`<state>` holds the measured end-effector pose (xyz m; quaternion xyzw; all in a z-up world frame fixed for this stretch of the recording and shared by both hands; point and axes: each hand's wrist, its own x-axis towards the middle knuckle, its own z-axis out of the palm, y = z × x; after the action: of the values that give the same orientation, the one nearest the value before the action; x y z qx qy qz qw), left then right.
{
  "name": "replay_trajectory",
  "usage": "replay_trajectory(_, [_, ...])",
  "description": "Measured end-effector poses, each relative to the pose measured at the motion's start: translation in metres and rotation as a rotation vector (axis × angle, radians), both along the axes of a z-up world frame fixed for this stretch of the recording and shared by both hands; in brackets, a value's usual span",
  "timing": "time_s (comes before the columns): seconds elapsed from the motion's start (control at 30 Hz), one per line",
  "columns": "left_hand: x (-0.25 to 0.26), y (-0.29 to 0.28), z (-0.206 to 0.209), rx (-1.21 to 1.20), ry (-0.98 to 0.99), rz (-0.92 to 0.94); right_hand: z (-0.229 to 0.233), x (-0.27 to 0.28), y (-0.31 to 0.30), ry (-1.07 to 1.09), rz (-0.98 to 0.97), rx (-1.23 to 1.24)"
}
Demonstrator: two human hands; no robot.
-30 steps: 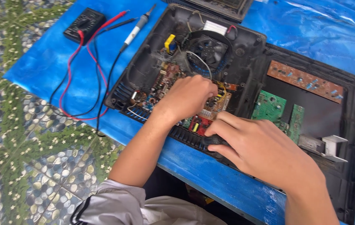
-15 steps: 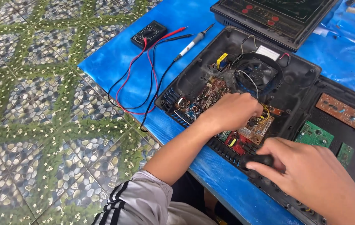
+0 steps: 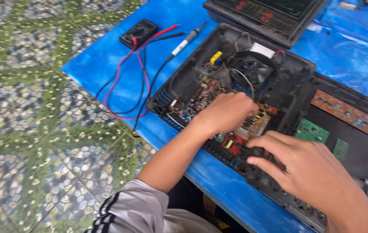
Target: The person uses a multimeter probe to test various points on the circuit boards inside an open electronic device. They move the probe across different components and connectors while holding the board steady with their other hand.
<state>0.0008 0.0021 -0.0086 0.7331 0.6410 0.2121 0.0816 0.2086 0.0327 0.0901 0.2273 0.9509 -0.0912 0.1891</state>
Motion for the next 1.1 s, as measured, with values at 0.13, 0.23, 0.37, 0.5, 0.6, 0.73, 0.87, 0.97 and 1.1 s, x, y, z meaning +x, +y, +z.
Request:
replay_trajectory(0.13, [0.001,-0.002,0.011,-0.066,0.001,-0.019,0.009,0.004,-0.003,-0.029,-0.083,-0.095])
replay_trajectory(0.23, [0.004,-0.004,0.016,-0.104,0.024,0.005,-0.001,0.007,-0.003,0.224,0.059,0.088])
replay_trajectory(0.37, [0.002,-0.007,0.021,-0.147,0.015,0.028,0.005,0.009,0.0,0.419,0.208,-0.022])
replay_trajectory(0.5, [0.002,-0.008,0.021,-0.148,0.026,0.028,0.0,0.009,0.002,0.432,0.243,0.017])
replay_trajectory(0.6, [0.002,-0.007,0.021,-0.159,0.028,0.036,0.0,0.011,-0.002,0.442,0.191,0.082])
replay_trajectory(0.73, [0.002,-0.007,0.019,-0.162,0.029,0.044,0.004,0.014,-0.004,0.51,0.148,0.116])
replay_trajectory(0.87, [0.003,-0.007,0.019,-0.152,0.032,0.04,-0.003,0.009,-0.004,0.476,0.174,0.053])
replay_trajectory(0.97, [0.002,-0.007,0.018,-0.139,0.025,0.035,-0.004,0.006,-0.006,0.439,0.169,0.023])
replay_trajectory(1.1, [0.005,-0.009,0.03,-0.132,-0.018,0.026,0.014,0.003,-0.009,0.35,0.13,-0.11])
